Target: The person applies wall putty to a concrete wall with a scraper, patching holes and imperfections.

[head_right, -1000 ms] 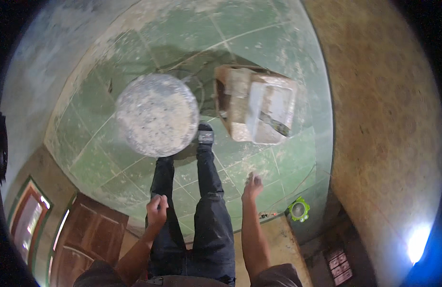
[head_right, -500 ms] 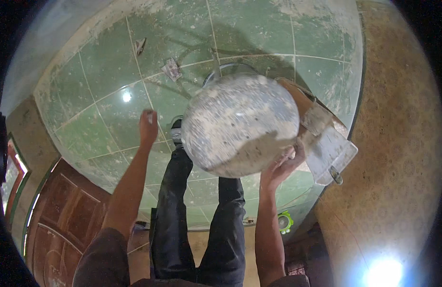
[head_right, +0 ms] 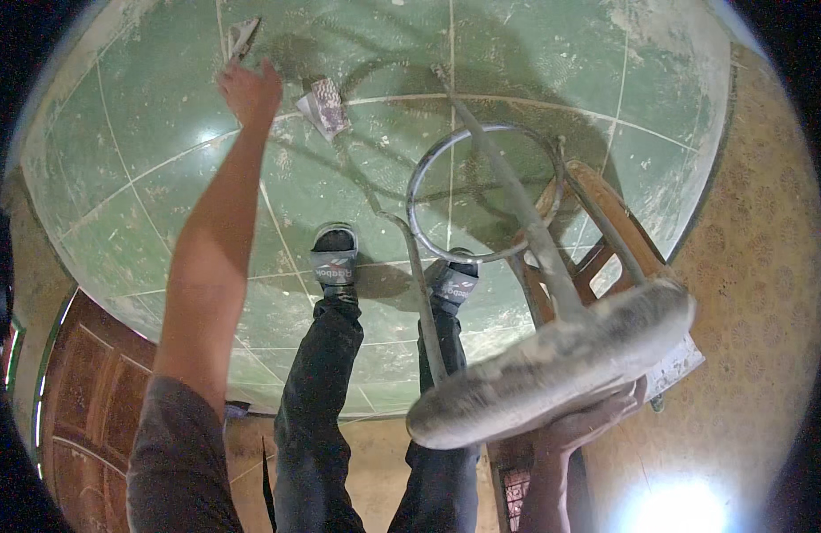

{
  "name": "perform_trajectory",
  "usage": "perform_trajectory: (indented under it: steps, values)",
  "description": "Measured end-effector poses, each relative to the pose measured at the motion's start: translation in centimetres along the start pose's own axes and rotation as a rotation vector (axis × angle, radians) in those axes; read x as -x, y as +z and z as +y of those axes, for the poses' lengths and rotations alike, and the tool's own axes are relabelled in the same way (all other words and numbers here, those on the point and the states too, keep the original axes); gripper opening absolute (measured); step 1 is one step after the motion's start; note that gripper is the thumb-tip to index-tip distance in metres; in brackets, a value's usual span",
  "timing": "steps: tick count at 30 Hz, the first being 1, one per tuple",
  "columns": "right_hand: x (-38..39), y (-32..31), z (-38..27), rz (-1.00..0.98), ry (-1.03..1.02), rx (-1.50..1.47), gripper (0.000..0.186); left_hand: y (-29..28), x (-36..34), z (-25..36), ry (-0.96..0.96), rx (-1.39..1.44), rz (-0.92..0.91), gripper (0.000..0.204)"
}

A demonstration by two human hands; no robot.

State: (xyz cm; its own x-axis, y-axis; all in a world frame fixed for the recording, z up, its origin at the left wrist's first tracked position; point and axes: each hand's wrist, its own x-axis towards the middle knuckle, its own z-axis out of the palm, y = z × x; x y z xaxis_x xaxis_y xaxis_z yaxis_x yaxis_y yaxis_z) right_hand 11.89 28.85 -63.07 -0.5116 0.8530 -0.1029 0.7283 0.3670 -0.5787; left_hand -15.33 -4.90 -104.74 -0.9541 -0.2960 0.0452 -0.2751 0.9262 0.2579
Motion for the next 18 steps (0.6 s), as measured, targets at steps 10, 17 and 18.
perform_trajectory:
  steps: [10, 17, 18]
  values:
    - [-0.3, -1.4, 2.9, -0.208, -0.474, 0.713, 0.077, 1.4, -7.3, -8.7, 0.314, -0.104, -0.089, 0.033]
    - [-0.4, -3.1, 3.3, -0.192, -0.402, 0.501, 0.086, -5.6, 0.8, -3.5, 0.093, 0.439, -0.211, 0.034]
    - [0.0, -2.1, 2.7, -0.106, -0.167, 0.278, 0.077, -6.4, 1.8, -3.3, 0.009, 0.441, -0.287, 0.038]
